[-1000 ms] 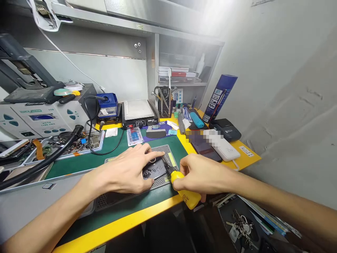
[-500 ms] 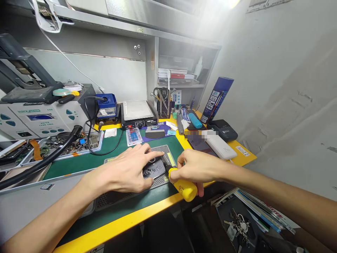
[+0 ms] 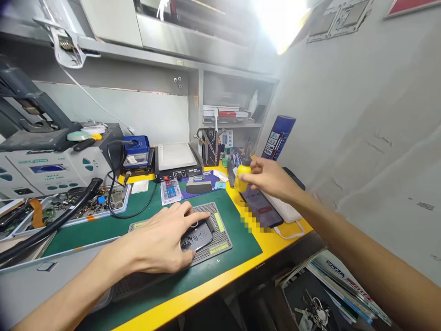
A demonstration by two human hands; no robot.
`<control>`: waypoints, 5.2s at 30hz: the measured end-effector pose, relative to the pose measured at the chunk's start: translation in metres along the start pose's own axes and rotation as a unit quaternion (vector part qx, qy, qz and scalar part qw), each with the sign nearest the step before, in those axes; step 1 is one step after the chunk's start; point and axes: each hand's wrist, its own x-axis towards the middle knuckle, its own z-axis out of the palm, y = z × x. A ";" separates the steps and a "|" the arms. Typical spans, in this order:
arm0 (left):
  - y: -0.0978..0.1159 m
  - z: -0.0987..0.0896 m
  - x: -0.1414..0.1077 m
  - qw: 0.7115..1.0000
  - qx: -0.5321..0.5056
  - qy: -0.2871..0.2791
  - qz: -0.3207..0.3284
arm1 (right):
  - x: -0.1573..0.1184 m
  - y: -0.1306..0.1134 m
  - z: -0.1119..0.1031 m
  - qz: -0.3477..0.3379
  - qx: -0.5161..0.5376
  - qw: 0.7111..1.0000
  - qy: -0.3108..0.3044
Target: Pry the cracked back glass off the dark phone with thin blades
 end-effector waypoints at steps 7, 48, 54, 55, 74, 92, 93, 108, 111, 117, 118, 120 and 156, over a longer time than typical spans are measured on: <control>0.007 -0.008 -0.002 1.000 -0.020 -0.010 -0.022 | 0.114 -0.002 0.047 -0.019 -0.081 0.988 0.128; -0.008 0.026 0.004 0.997 0.004 0.029 -0.070 | -0.024 -0.018 0.094 0.115 0.135 0.925 -0.335; -0.004 0.025 0.001 0.996 0.016 0.054 -0.074 | -0.020 -0.019 0.086 0.163 0.170 0.900 -0.367; -0.004 0.026 0.001 0.996 0.016 0.059 -0.072 | -0.019 -0.019 0.086 0.168 0.168 0.898 -0.371; -0.009 0.031 -0.002 0.995 0.044 0.079 -0.048 | -0.027 -0.011 0.094 0.106 0.139 0.931 -0.321; -0.006 0.028 -0.004 0.994 0.058 0.073 -0.053 | -0.023 -0.006 0.093 0.165 0.187 0.898 -0.363; -0.006 0.028 -0.004 0.994 0.058 0.073 -0.057 | -0.022 -0.005 0.093 0.166 0.185 0.897 -0.366; -0.008 0.031 -0.004 0.994 0.041 0.068 -0.074 | -0.025 -0.007 0.094 0.139 0.159 0.914 -0.346; -0.007 0.031 -0.004 0.994 0.036 0.066 -0.083 | -0.027 -0.007 0.094 0.125 0.161 0.921 -0.333; -0.007 0.032 -0.002 0.993 0.033 0.062 -0.094 | -0.022 -0.006 0.089 0.140 0.182 0.894 -0.386; -0.007 0.032 -0.003 0.993 0.033 0.064 -0.095 | -0.021 -0.006 0.089 0.142 0.180 0.892 -0.389; -0.005 0.031 -0.003 0.993 0.033 0.064 -0.091 | -0.020 -0.006 0.088 0.144 0.173 0.892 -0.391; -0.003 0.030 -0.027 0.993 0.064 0.078 -0.061 | -0.063 0.001 0.093 -0.044 0.096 0.976 -0.188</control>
